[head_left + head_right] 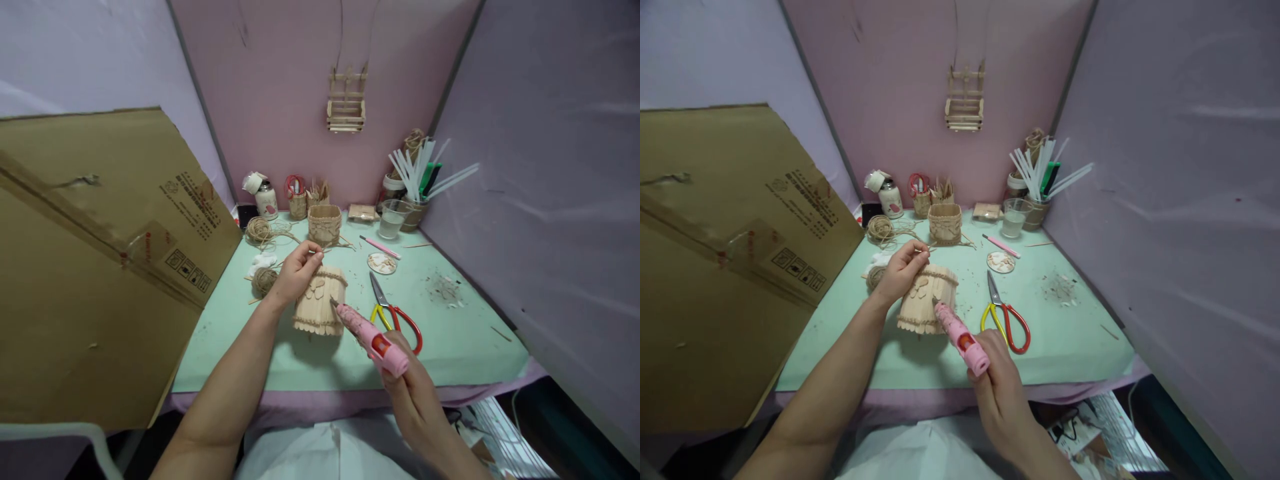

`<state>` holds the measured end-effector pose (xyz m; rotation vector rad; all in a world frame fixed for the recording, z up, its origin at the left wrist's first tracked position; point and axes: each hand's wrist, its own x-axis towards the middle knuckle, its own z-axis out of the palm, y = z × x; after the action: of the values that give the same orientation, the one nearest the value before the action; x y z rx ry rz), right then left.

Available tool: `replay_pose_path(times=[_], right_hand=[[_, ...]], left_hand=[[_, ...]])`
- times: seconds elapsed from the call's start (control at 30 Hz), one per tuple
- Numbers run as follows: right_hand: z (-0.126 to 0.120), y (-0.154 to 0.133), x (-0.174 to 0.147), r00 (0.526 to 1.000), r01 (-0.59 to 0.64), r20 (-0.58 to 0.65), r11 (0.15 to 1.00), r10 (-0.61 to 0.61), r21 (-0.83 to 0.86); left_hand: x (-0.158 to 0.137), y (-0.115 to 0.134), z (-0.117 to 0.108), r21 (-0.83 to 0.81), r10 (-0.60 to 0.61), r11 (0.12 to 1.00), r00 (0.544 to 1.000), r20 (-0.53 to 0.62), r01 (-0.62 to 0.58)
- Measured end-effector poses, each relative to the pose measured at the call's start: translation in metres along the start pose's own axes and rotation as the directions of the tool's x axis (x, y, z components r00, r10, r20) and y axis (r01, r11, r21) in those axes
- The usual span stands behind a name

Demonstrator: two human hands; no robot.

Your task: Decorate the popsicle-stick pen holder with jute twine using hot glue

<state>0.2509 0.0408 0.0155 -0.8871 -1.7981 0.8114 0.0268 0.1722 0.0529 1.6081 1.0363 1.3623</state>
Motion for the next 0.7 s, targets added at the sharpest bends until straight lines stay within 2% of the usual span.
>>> replay_pose_path(times=[0.7], right_hand=[[0.0001,0.0017,-0.0017,1.000,0.005,0.012,1.000,-0.004,-0.025]], left_hand=[[0.0002,-0.0013,0.0001,0.012,-0.005,1.000,1.000,-0.014,0.005]])
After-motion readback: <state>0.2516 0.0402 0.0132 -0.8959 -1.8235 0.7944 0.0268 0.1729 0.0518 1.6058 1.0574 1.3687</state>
